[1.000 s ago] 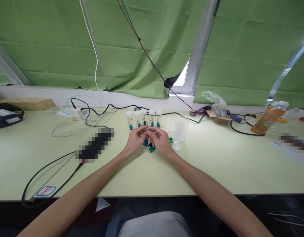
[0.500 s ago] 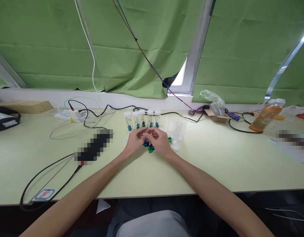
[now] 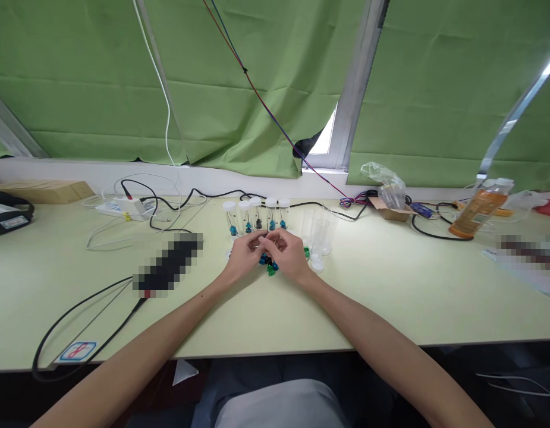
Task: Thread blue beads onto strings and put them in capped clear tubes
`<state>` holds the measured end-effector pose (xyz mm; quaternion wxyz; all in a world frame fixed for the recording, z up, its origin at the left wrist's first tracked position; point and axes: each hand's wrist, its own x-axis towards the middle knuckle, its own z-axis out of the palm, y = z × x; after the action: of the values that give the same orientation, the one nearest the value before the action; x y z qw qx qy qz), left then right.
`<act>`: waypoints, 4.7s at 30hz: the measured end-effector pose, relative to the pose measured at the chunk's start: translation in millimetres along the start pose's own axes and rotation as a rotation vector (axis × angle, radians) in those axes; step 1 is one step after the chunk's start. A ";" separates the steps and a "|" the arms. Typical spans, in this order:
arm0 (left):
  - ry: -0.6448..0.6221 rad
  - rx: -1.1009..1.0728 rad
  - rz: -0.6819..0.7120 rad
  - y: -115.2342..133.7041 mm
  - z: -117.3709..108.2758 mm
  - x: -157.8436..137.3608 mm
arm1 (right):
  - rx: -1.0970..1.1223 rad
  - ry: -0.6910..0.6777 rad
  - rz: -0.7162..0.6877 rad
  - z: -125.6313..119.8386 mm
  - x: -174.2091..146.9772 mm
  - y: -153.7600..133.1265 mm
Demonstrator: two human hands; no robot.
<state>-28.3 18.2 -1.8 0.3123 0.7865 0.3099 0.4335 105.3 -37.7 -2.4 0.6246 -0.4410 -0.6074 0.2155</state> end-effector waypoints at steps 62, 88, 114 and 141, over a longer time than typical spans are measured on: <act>0.057 -0.008 -0.071 0.6 -1.4 1.7 | 0.358 0.025 0.134 3.4 4.6 14.7; 0.036 -0.028 -0.064 1.1 -1.9 0.6 | 0.228 0.141 0.252 -2.4 5.6 19.1; 0.012 0.016 0.004 -2.0 -1.0 -1.1 | 0.187 0.180 0.356 -4.9 5.8 15.6; 0.042 0.052 0.021 -2.3 0.0 -1.0 | 0.218 0.184 0.395 -5.4 7.6 13.9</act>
<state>-29.2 18.8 -4.0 0.2807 0.7882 0.3194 0.4449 115.4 -26.0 -8.7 0.6671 -0.4989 -0.4231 0.3565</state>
